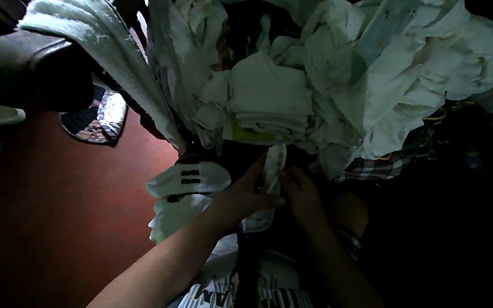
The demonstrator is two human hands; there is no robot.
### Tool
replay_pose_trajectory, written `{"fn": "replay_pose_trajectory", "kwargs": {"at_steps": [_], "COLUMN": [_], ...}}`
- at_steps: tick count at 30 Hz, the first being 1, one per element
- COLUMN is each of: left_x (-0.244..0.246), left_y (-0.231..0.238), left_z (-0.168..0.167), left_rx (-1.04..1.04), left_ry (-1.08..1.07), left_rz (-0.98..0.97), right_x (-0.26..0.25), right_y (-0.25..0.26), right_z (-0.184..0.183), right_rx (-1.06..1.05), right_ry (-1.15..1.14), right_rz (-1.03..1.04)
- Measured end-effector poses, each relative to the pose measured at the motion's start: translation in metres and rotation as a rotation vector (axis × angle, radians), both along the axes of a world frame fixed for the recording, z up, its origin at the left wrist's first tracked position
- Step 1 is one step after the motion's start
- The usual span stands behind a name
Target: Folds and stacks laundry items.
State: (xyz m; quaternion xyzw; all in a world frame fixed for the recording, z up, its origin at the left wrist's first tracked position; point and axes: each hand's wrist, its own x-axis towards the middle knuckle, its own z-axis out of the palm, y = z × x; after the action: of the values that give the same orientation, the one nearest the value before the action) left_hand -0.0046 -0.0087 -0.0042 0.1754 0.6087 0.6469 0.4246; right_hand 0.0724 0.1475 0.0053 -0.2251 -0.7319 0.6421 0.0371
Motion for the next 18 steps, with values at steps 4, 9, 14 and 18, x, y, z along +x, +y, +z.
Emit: {"fn": "replay_pose_trajectory", "kwargs": {"at_steps": [4, 9, 14, 18], "left_x": [-0.003, -0.01, -0.005, 0.001], "left_y": [-0.004, -0.004, -0.018, -0.026], "left_z": [0.008, 0.006, 0.014, 0.014], "left_rx": [-0.213, -0.159, 0.46, 0.496], "left_ry": [0.164, -0.09, -0.504, -0.245], "left_rz": [-0.081, 0.238, 0.212, 0.397], "right_x": [0.0, 0.008, 0.014, 0.008], "right_y": [0.002, 0.015, 0.043, 0.026], "right_z": [0.001, 0.011, -0.016, -0.032], "right_rx": [-0.229, -0.859, -0.871, -0.325], "right_ry": [0.041, 0.354, 0.307, 0.028], "right_rz": [-0.165, -0.234, -0.177, -0.003]}}
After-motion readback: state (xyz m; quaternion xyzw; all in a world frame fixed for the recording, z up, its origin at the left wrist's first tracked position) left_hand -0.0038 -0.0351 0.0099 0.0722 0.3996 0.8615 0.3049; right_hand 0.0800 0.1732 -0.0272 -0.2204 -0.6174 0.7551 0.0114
